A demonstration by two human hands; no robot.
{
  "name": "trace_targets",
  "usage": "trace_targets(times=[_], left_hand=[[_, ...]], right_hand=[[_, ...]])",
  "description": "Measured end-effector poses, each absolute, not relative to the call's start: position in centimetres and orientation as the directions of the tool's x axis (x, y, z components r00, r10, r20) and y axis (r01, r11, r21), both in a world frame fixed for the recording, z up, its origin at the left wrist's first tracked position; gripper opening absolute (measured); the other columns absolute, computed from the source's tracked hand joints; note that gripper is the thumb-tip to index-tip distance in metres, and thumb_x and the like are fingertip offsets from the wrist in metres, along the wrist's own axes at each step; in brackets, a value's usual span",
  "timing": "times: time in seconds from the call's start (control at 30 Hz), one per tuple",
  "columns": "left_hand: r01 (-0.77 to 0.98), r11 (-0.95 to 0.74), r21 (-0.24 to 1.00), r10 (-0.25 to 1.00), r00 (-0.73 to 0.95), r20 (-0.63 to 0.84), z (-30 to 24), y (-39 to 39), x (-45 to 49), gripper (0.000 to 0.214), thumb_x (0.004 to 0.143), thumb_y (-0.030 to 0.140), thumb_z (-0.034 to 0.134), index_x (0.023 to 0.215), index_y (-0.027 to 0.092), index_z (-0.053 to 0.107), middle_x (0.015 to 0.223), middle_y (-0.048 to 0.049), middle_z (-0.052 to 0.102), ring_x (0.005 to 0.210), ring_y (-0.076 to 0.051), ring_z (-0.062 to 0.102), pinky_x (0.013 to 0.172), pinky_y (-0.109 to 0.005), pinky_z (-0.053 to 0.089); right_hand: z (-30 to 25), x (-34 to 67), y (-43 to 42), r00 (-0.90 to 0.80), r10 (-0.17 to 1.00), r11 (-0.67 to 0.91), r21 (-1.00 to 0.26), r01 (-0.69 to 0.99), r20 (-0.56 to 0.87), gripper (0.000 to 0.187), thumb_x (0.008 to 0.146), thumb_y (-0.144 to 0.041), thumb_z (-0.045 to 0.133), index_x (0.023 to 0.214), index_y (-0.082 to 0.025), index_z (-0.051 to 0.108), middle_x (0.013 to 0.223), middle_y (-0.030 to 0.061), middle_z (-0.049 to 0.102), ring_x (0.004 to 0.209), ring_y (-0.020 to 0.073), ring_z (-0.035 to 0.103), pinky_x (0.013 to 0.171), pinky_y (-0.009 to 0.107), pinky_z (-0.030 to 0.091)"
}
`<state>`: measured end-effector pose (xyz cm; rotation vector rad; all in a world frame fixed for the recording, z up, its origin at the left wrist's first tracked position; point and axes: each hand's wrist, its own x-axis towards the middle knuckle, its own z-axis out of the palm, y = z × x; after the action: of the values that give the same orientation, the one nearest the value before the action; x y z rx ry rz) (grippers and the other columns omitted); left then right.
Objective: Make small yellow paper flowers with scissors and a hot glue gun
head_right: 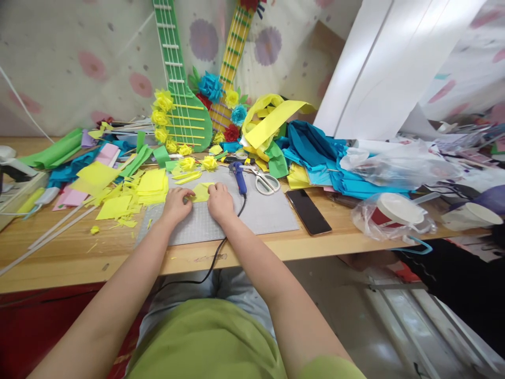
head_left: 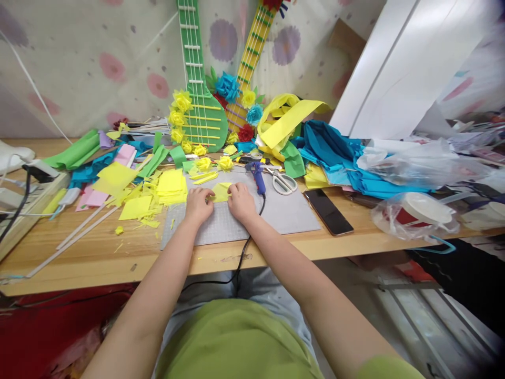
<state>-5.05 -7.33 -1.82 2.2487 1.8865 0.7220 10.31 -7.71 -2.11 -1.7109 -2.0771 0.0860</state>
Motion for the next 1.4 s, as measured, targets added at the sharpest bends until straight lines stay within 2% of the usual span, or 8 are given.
trace_targets(times=[0.2, 0.37, 0.47, 0.67, 0.83, 0.97, 1.17, 1.4], left_hand=[[0.860, -0.307, 0.409, 0.934, 0.189, 0.303, -2.0, -7.1, -6.1, 0.034, 0.066, 0.011, 0.047, 0.095, 0.020, 0.063, 0.108, -0.0031, 0.064, 0.105, -0.023, 0.049, 0.094, -0.035, 0.037], [0.904, -0.219, 0.367, 0.960, 0.132, 0.248, -2.0, -7.4, -5.7, 0.026, 0.074, 0.028, 0.051, 0.097, 0.023, 0.064, 0.115, -0.0045, 0.061, 0.110, -0.028, 0.047, 0.095, -0.043, 0.031], [0.912, -0.202, 0.357, 0.963, 0.118, 0.243, -1.6, -7.8, -5.3, 0.029, 0.072, 0.029, 0.053, 0.099, 0.023, 0.063, 0.112, -0.0062, 0.062, 0.108, -0.028, 0.048, 0.095, -0.045, 0.028], [0.855, -0.294, 0.427, 0.949, 0.207, 0.238, -0.9, -8.1, -5.1, 0.041, 0.064, 0.014, 0.051, 0.103, 0.024, 0.060, 0.098, -0.0021, 0.066, 0.098, -0.022, 0.053, 0.095, -0.041, 0.029], [0.811, -0.391, 0.434, 0.915, 0.291, 0.281, -1.1, -7.9, -5.6, 0.052, 0.059, 0.010, 0.050, 0.108, 0.023, 0.059, 0.117, -0.0026, 0.060, 0.113, -0.024, 0.044, 0.097, -0.038, 0.031], [0.813, -0.392, 0.431, 0.919, 0.319, 0.234, -1.6, -7.6, -5.5, 0.047, 0.066, 0.016, 0.052, 0.112, 0.022, 0.059, 0.112, -0.0052, 0.062, 0.112, -0.023, 0.046, 0.099, -0.039, 0.031], [0.813, -0.449, 0.370, 0.883, 0.341, 0.322, -1.5, -7.4, -4.8, 0.029, 0.076, 0.015, 0.046, 0.096, 0.022, 0.066, 0.103, -0.0050, 0.065, 0.106, -0.021, 0.050, 0.097, -0.037, 0.032], [0.821, -0.473, 0.319, 0.869, 0.375, 0.324, -1.2, -7.8, -4.5, 0.023, 0.082, 0.031, 0.046, 0.083, 0.023, 0.068, 0.091, -0.0054, 0.067, 0.098, -0.022, 0.051, 0.096, -0.040, 0.029]], right_hand=[[-1.9, 10.8, -7.9, -0.229, 0.876, 0.394, -0.358, 0.846, 0.424, 0.021, 0.079, -0.011, 0.042, 0.094, -0.020, 0.055, 0.100, 0.0061, 0.057, 0.097, 0.0189, 0.048, 0.079, 0.029, 0.039], [-1.9, 10.8, -8.1, -0.382, 0.849, 0.506, -0.358, 0.785, 0.364, 0.024, 0.078, -0.011, 0.043, 0.096, -0.020, 0.055, 0.092, 0.0022, 0.064, 0.089, 0.0168, 0.054, 0.080, 0.028, 0.038], [-1.9, 10.7, -8.1, -0.372, 0.864, 0.487, -0.379, 0.787, 0.339, 0.026, 0.079, -0.011, 0.042, 0.101, -0.021, 0.054, 0.092, 0.0013, 0.065, 0.088, 0.0159, 0.056, 0.080, 0.027, 0.038], [-1.8, 10.9, -8.0, -0.309, 0.896, 0.427, -0.420, 0.801, 0.320, 0.031, 0.077, -0.007, 0.041, 0.101, -0.020, 0.053, 0.097, 0.0029, 0.066, 0.092, 0.0160, 0.057, 0.083, 0.027, 0.040], [-2.0, 11.1, -7.9, -0.275, 0.906, 0.403, -0.465, 0.788, 0.321, 0.033, 0.075, -0.005, 0.041, 0.103, -0.019, 0.052, 0.096, 0.0020, 0.067, 0.092, 0.0162, 0.058, 0.084, 0.028, 0.041], [-2.0, 11.2, -7.8, -0.252, 0.923, 0.371, -0.507, 0.778, 0.289, 0.040, 0.074, -0.002, 0.039, 0.109, -0.019, 0.048, 0.097, 0.0018, 0.067, 0.091, 0.0155, 0.058, 0.083, 0.028, 0.042], [-1.8, 11.2, -7.9, -0.244, 0.927, 0.362, -0.516, 0.776, 0.284, 0.046, 0.073, -0.001, 0.038, 0.115, -0.019, 0.043, 0.098, 0.0020, 0.067, 0.090, 0.0157, 0.058, 0.082, 0.030, 0.043], [-1.9, 11.2, -7.8, -0.235, 0.917, 0.380, -0.532, 0.757, 0.322, 0.044, 0.072, -0.001, 0.040, 0.112, -0.020, 0.046, 0.093, 0.0009, 0.066, 0.101, 0.0163, 0.050, 0.086, 0.029, 0.040]])
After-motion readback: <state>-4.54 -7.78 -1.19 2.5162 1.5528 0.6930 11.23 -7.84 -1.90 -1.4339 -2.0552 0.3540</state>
